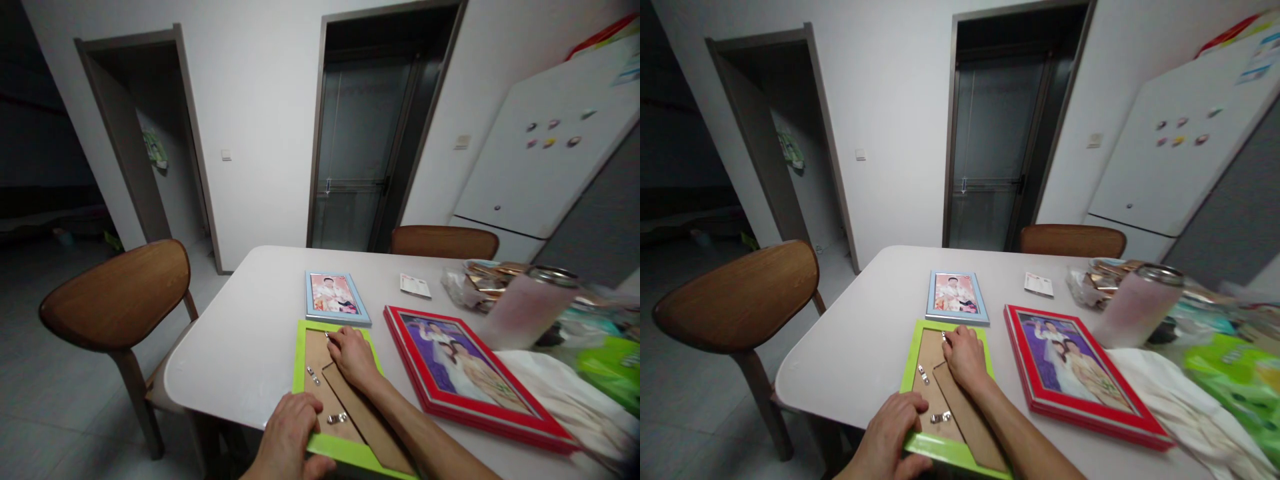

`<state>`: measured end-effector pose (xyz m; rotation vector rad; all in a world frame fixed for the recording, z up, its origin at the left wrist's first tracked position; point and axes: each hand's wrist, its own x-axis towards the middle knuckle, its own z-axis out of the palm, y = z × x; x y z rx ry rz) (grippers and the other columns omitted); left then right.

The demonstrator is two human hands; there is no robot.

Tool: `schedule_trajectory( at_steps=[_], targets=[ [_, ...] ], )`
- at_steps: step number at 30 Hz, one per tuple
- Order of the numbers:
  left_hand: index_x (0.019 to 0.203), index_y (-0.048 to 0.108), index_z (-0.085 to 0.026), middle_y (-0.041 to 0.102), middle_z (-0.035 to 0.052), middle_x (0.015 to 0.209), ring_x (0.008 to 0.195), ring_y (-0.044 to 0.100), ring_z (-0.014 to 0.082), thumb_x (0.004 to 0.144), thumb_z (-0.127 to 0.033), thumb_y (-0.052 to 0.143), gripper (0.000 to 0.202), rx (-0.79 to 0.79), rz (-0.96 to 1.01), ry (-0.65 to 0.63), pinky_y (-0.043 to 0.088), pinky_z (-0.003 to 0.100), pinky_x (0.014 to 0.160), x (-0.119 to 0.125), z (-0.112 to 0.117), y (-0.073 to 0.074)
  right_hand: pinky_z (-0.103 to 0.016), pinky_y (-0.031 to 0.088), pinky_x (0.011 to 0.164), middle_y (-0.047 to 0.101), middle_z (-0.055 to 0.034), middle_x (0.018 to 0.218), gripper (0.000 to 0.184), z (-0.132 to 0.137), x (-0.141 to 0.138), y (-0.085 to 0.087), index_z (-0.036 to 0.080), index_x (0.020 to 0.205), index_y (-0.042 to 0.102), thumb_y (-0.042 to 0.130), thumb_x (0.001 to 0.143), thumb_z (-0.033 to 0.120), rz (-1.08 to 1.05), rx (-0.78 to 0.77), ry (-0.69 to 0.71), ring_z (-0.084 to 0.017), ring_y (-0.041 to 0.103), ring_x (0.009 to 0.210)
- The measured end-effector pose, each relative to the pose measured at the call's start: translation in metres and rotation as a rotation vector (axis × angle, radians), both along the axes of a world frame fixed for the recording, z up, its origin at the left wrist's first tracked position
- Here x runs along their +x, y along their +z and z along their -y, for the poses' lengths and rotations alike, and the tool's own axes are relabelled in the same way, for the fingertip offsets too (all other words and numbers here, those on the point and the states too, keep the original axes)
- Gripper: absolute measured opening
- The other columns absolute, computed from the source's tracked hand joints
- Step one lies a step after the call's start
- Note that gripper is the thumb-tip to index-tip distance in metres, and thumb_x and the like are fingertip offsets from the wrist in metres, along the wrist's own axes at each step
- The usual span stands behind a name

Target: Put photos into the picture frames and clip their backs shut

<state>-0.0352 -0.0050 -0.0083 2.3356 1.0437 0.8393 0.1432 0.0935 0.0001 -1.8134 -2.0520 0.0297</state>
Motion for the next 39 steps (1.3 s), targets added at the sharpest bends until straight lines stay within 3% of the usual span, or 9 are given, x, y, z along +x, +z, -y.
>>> schedule_trajectory(
  at_steps=[8,11,15,19,23,26,29,32,39],
  targets=[
    [0.08,0.044,-0.018,0.052,0.0082,0.103,0.097,0.046,0.023,0.053,-0.01,0.068,0.038,-0.046,-0.007,0.032,0.036,0.037,0.086,0.001,0.006,0.003,-0.028,0.032,0.067,0.056,-0.0067,0.088,0.025,0.011,-0.003,0.017,0.022,0.093,0.061,0.042,0.077,0.027,-0.004,-0.02,0.055,-0.019,0.047,0.083],
    [0.081,0.045,-0.018,0.052,0.0087,0.103,0.098,0.046,0.0238,0.056,-0.013,0.067,0.035,-0.022,-0.004,0.054,0.037,0.038,0.086,0.001,0.009,0.003,-0.028,0.033,0.073,0.056,-0.0084,0.095,0.032,0.034,0.004,0.026,0.018,0.104,0.055,0.042,0.076,0.03,-0.043,-0.012,0.083,-0.019,0.047,0.088],
    [0.084,0.046,-0.018,0.052,0.0104,0.107,0.101,0.046,0.0263,0.059,-0.017,0.064,0.031,0.001,-0.028,0.079,0.036,0.043,0.088,0.002,0.013,0.002,-0.029,0.036,0.071,0.057,-0.0084,0.093,0.036,0.076,0.013,0.027,0.02,0.099,0.056,0.052,0.067,0.036,-0.086,-0.137,0.16,-0.021,0.051,0.083],
    [0.087,0.048,-0.019,0.047,0.0123,0.118,0.111,0.039,0.029,0.062,-0.016,0.06,0.028,-0.031,-0.03,0.089,0.029,0.05,0.093,0.003,0.019,0.002,-0.029,0.038,0.073,0.056,-0.0098,0.095,0.042,0.089,0.013,0.027,0.018,0.102,0.055,0.053,0.061,0.025,-0.14,-0.167,0.159,-0.021,0.051,0.086],
    [0.103,0.042,-0.018,0.033,0.0134,0.13,0.118,0.031,0.0258,0.065,-0.014,0.055,0.04,-0.151,0.193,0.17,0.029,0.044,0.095,0.007,0.014,0.007,-0.027,0.04,0.067,0.057,-0.0075,0.083,0.032,0.082,0.013,0.045,0.018,0.092,0.06,0.05,0.062,0.024,-0.152,-0.161,0.166,-0.019,0.053,0.075],
    [0.108,0.037,-0.017,0.046,0.0121,0.118,0.109,0.044,0.0227,0.072,-0.018,0.048,0.038,-0.314,0.484,0.236,0.036,0.039,0.091,0.011,0.001,0.017,-0.028,0.041,0.067,0.055,-0.007,0.082,0.031,0.081,0.004,0.065,0.019,0.091,0.06,0.051,0.063,0.025,-0.159,-0.119,0.163,-0.019,0.052,0.076],
    [0.103,0.034,-0.019,0.059,0.0058,0.094,0.083,0.059,0.0202,0.073,-0.024,0.046,0.032,-0.528,0.803,0.23,0.047,0.033,0.072,0.006,-0.011,0.03,-0.028,0.041,0.072,0.054,-0.0063,0.086,0.033,0.084,-0.009,0.077,0.019,0.095,0.058,0.053,0.064,0.028,-0.23,-0.092,0.253,-0.019,0.051,0.081],
    [0.1,0.033,-0.02,0.062,0.001,0.08,0.068,0.062,0.0185,0.072,-0.028,0.049,0.033,-0.611,0.92,0.286,0.048,0.028,0.059,-0.016,-0.018,0.036,-0.027,0.041,0.072,0.055,-0.0066,0.091,0.035,0.083,-0.006,0.07,0.019,0.102,0.054,0.049,0.07,0.034,-0.306,-0.08,0.279,-0.017,0.053,0.079],
    [0.096,0.041,-0.018,0.059,-0.005,0.06,0.05,0.057,0.0133,0.066,-0.026,0.055,0.034,-0.639,0.766,0.535,0.041,0.02,0.046,-0.094,-0.027,0.015,-0.035,0.04,0.073,0.057,-0.0171,0.091,0.046,0.07,0.045,0.009,0.006,0.113,0.045,0.044,0.072,0.028,-0.022,-0.134,-0.086,-0.025,0.054,0.085]
  ],
)
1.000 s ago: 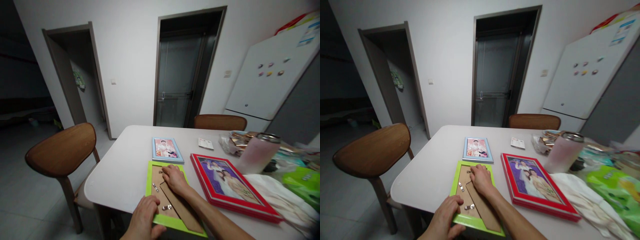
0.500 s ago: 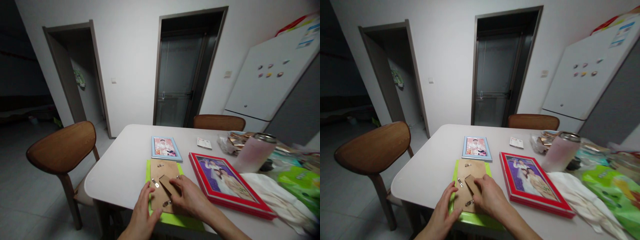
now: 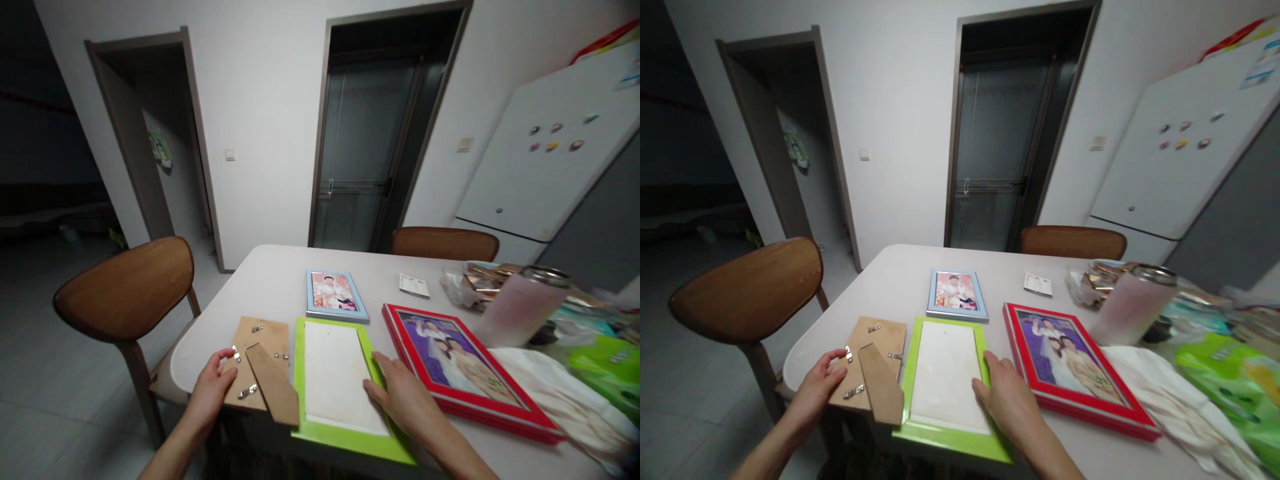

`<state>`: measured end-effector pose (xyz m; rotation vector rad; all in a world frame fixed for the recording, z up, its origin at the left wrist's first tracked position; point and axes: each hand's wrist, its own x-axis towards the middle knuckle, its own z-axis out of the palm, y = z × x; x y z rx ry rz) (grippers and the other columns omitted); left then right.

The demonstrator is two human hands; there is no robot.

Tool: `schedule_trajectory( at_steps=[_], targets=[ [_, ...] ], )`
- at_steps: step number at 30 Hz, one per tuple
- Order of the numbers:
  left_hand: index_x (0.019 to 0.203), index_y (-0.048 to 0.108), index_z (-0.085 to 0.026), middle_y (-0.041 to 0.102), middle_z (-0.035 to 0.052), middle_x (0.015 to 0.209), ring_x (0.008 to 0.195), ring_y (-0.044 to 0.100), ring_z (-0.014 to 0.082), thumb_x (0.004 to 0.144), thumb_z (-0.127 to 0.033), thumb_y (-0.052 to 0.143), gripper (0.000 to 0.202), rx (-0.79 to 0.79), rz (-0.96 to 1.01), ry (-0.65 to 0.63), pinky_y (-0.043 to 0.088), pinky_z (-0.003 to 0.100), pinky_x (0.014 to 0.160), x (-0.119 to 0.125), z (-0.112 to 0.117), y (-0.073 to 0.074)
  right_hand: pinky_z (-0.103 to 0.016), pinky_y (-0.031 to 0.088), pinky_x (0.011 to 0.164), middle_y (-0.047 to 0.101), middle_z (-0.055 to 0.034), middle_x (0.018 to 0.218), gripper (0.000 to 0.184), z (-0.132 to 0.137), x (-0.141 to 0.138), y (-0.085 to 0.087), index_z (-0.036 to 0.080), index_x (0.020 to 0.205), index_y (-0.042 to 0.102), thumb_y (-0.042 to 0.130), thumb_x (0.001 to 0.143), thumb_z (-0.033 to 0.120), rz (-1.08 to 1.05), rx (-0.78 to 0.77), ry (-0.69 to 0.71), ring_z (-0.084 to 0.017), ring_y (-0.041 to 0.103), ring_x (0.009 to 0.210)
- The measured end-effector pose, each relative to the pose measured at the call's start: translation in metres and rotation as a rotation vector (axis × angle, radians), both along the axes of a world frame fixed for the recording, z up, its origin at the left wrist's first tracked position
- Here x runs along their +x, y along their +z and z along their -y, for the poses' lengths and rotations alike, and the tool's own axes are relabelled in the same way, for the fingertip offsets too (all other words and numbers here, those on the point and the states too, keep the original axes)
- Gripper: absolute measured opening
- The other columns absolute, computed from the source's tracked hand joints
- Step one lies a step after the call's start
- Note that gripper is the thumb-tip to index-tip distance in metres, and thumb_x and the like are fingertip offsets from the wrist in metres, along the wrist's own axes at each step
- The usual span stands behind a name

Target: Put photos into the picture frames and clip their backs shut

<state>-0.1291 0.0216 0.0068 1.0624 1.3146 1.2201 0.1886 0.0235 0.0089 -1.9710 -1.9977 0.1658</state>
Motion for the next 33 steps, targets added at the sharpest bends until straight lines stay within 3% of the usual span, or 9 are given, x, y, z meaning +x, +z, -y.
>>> schedule_trajectory(
  at_steps=[4,7,10,13,18,22,25,28,33],
  targets=[
    [0.093,0.048,-0.019,0.06,-0.0018,0.068,0.06,0.058,0.0182,0.065,-0.023,0.054,0.029,0.124,-0.404,0.043,0.045,0.028,0.056,-0.02,-0.006,0.0,-0.033,0.04,0.071,0.057,-0.0189,0.094,0.053,-0.004,0.001,-0.004,0.002,0.118,0.037,0.042,0.067,0.016,-0.058,-0.025,-0.039,-0.025,0.055,0.084],
    [0.094,0.051,-0.022,0.058,0.0027,0.092,0.085,0.055,0.0249,0.064,-0.02,0.055,0.03,0.296,-0.607,0.124,0.042,0.038,0.078,-0.008,-0.003,0.008,-0.03,0.041,0.062,0.061,-0.0134,0.081,0.059,-0.006,-0.002,0.006,0.004,0.121,0.031,0.042,0.065,0.018,-0.323,-0.082,-0.116,-0.022,0.058,0.07],
    [0.098,0.051,-0.022,0.053,0.0051,0.108,0.105,0.046,0.0254,0.065,-0.015,0.053,0.034,0.415,-0.621,0.027,0.035,0.041,0.091,0.031,0.011,0.014,-0.027,0.042,0.05,0.061,-0.0064,0.07,0.064,-0.001,-0.007,0.02,0.008,0.127,0.018,0.035,0.067,0.021,-0.831,-0.245,-0.128,-0.017,0.057,0.055],
    [0.107,0.047,-0.019,0.045,0.0086,0.121,0.113,0.039,0.0251,0.065,-0.014,0.053,0.043,0.504,-0.625,-0.219,0.03,0.043,0.096,0.086,0.027,0.021,-0.025,0.043,0.048,0.061,-0.0042,0.075,0.065,0.007,-0.017,0.036,0.015,0.128,0.015,0.034,0.066,0.02,-1.274,-0.295,-0.034,-0.013,0.055,0.049],
    [0.115,0.04,-0.015,0.039,0.0123,0.126,0.113,0.036,0.0287,0.061,-0.019,0.059,0.058,0.688,-0.726,-0.462,0.032,0.045,0.095,0.146,0.036,0.047,-0.023,0.04,0.045,0.06,-0.0004,0.07,0.071,0.016,-0.032,0.062,0.019,0.128,0.016,0.043,0.062,0.02,-1.471,-0.207,-0.012,-0.01,0.049,0.043],
    [0.106,0.047,-0.02,0.055,0.0056,0.105,0.094,0.05,0.0234,0.064,-0.007,0.045,0.044,0.74,-0.756,-0.456,0.044,0.037,0.082,0.141,0.032,0.072,-0.02,0.035,0.042,0.054,0.0057,0.054,0.073,0.014,-0.03,0.067,0.019,0.128,0.018,0.051,0.063,0.024,-1.38,-0.2,0.014,-0.009,0.046,0.041],
    [0.105,0.047,-0.019,0.055,0.0054,0.1,0.088,0.053,0.0203,0.065,-0.006,0.039,0.042,0.624,-0.616,-0.181,0.049,0.03,0.068,0.112,0.023,0.077,-0.019,0.033,0.042,0.051,0.0067,0.052,0.077,0.008,-0.018,0.056,0.015,0.129,0.016,0.053,0.063,0.026,-1.225,-0.187,-0.051,-0.01,0.047,0.042],
    [0.101,0.048,-0.017,0.056,0.0049,0.096,0.087,0.054,0.0185,0.062,-0.008,0.043,0.041,0.461,-0.409,0.019,0.047,0.029,0.071,0.072,0.009,0.06,-0.022,0.035,0.045,0.053,0.0038,0.056,0.074,0.0,-0.004,0.037,0.008,0.129,0.017,0.047,0.064,0.026,-0.96,-0.19,-0.105,-0.012,0.05,0.047],
    [0.093,0.046,-0.014,0.055,-0.0008,0.073,0.065,0.057,0.0134,0.054,-0.008,0.045,0.039,0.173,-0.185,0.0,0.046,0.023,0.058,0.024,0.001,0.009,-0.029,0.041,0.062,0.061,-0.0102,0.073,0.059,-0.013,0.011,0.002,0.0,0.121,0.035,0.041,0.068,0.025,-0.262,-0.08,-0.087,-0.022,0.057,0.067]
  ],
)
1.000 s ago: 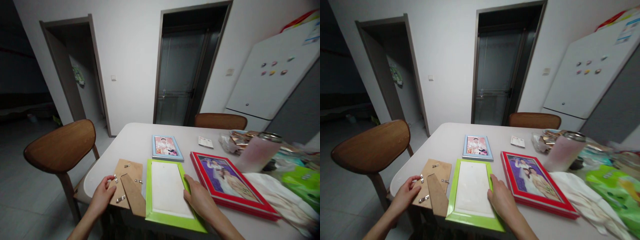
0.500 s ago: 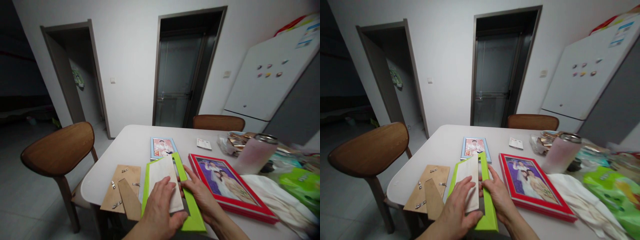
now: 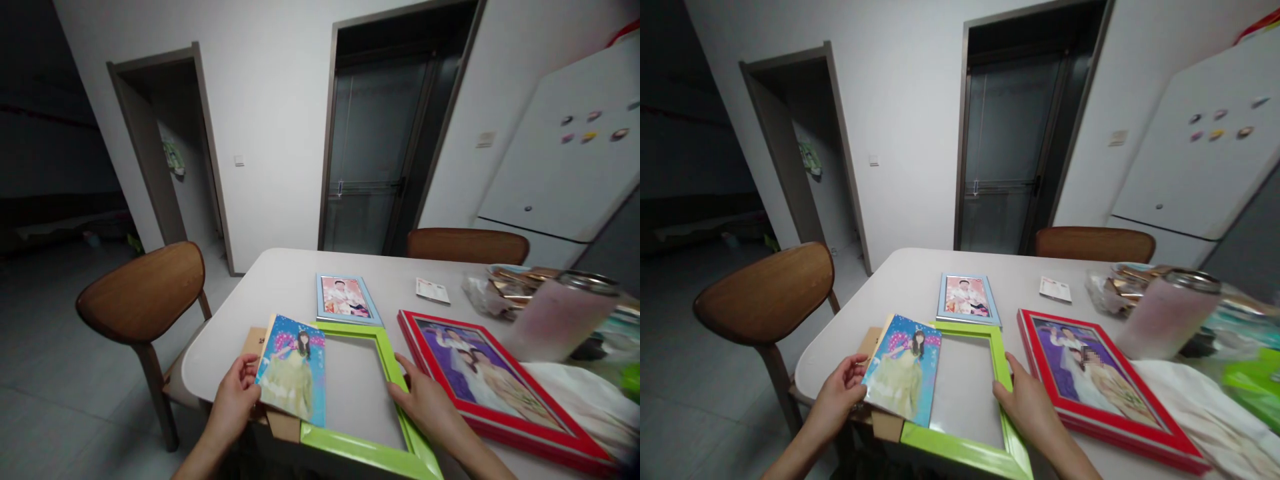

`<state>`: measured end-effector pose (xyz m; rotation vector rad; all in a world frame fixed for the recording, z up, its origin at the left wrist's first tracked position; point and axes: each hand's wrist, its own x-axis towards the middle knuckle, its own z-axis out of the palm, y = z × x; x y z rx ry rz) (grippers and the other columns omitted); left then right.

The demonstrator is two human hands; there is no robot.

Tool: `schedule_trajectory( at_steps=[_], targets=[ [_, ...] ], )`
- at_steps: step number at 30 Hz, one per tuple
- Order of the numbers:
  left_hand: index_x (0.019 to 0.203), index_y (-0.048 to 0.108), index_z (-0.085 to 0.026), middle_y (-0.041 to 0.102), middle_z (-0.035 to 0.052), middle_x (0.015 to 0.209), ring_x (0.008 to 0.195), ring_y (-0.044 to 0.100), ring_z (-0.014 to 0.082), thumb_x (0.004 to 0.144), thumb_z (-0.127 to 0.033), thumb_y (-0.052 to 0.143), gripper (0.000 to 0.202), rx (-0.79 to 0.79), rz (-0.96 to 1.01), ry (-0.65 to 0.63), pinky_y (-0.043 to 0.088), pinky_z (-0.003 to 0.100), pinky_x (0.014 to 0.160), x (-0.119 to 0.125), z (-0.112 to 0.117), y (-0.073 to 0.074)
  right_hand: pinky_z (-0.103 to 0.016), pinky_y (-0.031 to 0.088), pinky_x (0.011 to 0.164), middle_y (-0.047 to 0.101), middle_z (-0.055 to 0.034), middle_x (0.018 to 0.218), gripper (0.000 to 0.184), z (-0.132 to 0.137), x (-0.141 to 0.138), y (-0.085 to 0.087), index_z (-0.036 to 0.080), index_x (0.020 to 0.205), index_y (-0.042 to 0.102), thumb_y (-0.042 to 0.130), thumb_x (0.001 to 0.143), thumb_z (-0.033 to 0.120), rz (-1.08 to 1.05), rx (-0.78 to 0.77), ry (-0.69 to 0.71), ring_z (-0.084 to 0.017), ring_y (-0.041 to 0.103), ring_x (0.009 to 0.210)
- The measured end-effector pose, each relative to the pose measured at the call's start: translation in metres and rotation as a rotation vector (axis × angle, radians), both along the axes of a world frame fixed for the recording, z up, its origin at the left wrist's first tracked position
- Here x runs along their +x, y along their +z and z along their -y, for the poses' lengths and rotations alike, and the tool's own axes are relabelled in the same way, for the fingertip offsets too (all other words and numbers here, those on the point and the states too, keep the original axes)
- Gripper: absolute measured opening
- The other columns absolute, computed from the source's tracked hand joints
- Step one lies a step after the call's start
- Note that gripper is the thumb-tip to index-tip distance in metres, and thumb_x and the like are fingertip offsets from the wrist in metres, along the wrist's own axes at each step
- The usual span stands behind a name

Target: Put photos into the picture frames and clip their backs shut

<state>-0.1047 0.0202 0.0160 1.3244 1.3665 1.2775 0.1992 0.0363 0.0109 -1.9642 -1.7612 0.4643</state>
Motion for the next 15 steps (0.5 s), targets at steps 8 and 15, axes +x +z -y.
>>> schedule_trajectory(
  at_steps=[8,15],
  targets=[
    [0.096,0.053,-0.018,0.059,0.005,0.092,0.091,0.053,0.0217,0.062,-0.011,0.045,0.035,0.164,-0.597,-0.002,0.041,0.039,0.082,-0.007,0.016,0.002,-0.036,0.037,0.083,0.054,-0.0165,0.104,0.043,-0.001,-0.021,-0.004,0.009,0.105,0.054,0.047,0.066,0.027,0.171,0.234,0.086,-0.025,0.052,0.093],
    [0.112,0.046,-0.015,0.046,0.0128,0.121,0.113,0.04,0.026,0.062,-0.011,0.047,0.049,0.411,-0.822,-0.157,0.035,0.045,0.093,0.013,0.022,-0.024,-0.022,0.036,0.038,0.054,0.0026,0.048,0.051,-0.013,-0.101,-0.004,0.008,0.112,0.044,0.047,0.064,0.027,-0.762,-0.227,0.112,-0.011,0.047,0.036]
  ],
)
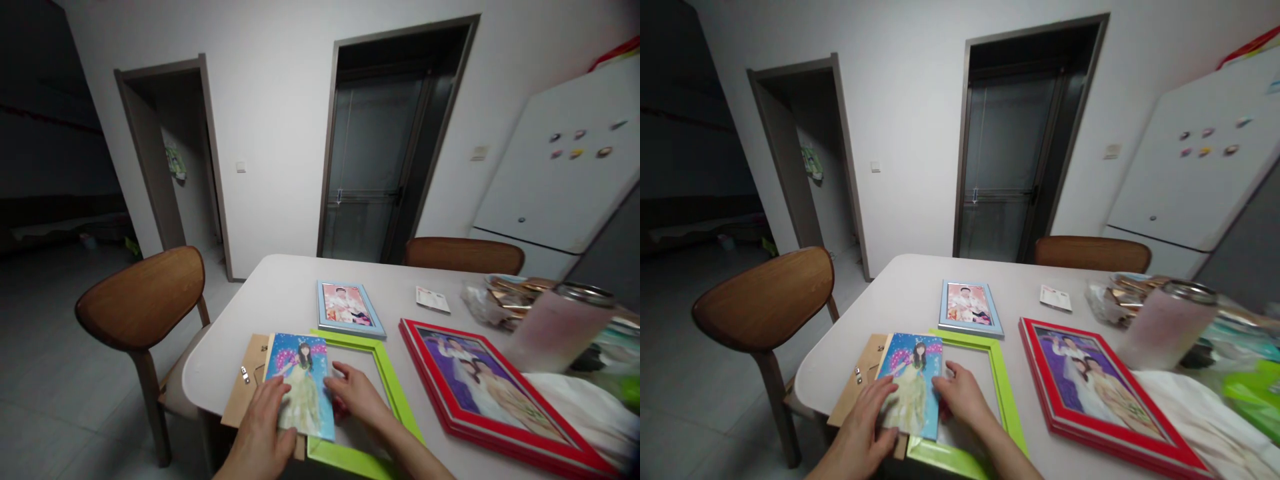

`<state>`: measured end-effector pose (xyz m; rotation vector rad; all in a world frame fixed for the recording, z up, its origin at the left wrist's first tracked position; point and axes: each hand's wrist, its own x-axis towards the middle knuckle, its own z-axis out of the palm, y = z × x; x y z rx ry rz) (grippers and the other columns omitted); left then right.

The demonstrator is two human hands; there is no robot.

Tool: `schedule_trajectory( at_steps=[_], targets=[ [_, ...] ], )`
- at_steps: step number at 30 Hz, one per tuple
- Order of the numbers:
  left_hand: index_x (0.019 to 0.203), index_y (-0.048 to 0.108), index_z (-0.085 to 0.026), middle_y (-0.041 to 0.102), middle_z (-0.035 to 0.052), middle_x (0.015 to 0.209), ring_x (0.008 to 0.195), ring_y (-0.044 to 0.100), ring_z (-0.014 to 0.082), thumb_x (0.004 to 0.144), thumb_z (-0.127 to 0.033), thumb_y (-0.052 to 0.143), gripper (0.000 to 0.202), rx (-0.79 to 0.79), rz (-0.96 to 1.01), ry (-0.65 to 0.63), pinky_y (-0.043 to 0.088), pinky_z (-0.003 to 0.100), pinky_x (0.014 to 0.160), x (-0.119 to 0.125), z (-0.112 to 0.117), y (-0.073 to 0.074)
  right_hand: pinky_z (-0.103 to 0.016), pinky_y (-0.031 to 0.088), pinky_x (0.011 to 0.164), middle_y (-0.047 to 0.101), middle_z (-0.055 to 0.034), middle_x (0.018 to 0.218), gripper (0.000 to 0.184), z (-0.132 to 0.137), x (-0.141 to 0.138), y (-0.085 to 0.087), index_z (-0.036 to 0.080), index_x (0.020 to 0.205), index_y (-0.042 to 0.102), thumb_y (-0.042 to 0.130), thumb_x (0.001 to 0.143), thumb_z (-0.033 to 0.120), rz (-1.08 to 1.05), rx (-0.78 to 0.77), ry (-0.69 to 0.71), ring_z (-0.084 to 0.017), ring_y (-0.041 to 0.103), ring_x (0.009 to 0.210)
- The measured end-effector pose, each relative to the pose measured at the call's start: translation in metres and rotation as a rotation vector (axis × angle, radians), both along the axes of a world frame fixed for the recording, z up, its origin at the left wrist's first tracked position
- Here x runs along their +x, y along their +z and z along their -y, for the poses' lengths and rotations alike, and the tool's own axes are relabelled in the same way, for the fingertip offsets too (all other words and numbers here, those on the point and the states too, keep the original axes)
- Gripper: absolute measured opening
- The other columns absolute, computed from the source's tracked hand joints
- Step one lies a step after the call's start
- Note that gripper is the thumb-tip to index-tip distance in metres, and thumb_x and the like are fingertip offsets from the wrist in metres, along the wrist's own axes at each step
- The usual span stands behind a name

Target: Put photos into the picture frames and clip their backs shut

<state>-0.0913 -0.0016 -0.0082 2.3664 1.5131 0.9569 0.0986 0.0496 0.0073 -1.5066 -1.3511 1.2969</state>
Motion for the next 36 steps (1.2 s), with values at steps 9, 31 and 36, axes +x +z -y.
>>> schedule_trajectory(
  at_steps=[9,31,36],
  targets=[
    [0.121,0.037,-0.009,0.04,0.016,0.126,0.118,0.033,0.027,0.059,-0.002,0.039,0.063,0.228,-0.042,-0.077,0.033,0.048,0.094,0.024,-0.012,0.006,-0.02,0.039,0.045,0.059,0.0008,0.062,0.034,0.009,-0.028,0.049,0.014,0.097,0.052,0.05,0.064,0.024,-0.356,0.082,-0.039,-0.009,0.05,0.048],
    [0.114,0.037,-0.01,0.061,0.0131,0.097,0.084,0.059,0.0225,0.062,-0.02,0.053,0.056,-0.7,1.18,-0.095,0.048,0.031,0.067,0.07,-0.006,0.041,-0.025,0.046,0.052,0.065,-0.0069,0.089,0.055,0.028,0.056,0.038,0.015,0.122,0.03,0.036,0.067,0.021,-0.385,0.078,-0.245,-0.018,0.062,0.069],
    [0.11,0.046,-0.013,0.055,0.0116,0.109,0.102,0.05,0.021,0.064,-0.013,0.05,0.046,-0.422,0.625,-0.087,0.036,0.036,0.091,0.06,-0.004,0.027,-0.023,0.043,0.047,0.066,-0.0064,0.08,0.058,0.011,0.076,0.027,0.012,0.119,0.036,0.036,0.061,0.016,-0.298,-0.023,-0.178,-0.016,0.061,0.059]
  ],
)
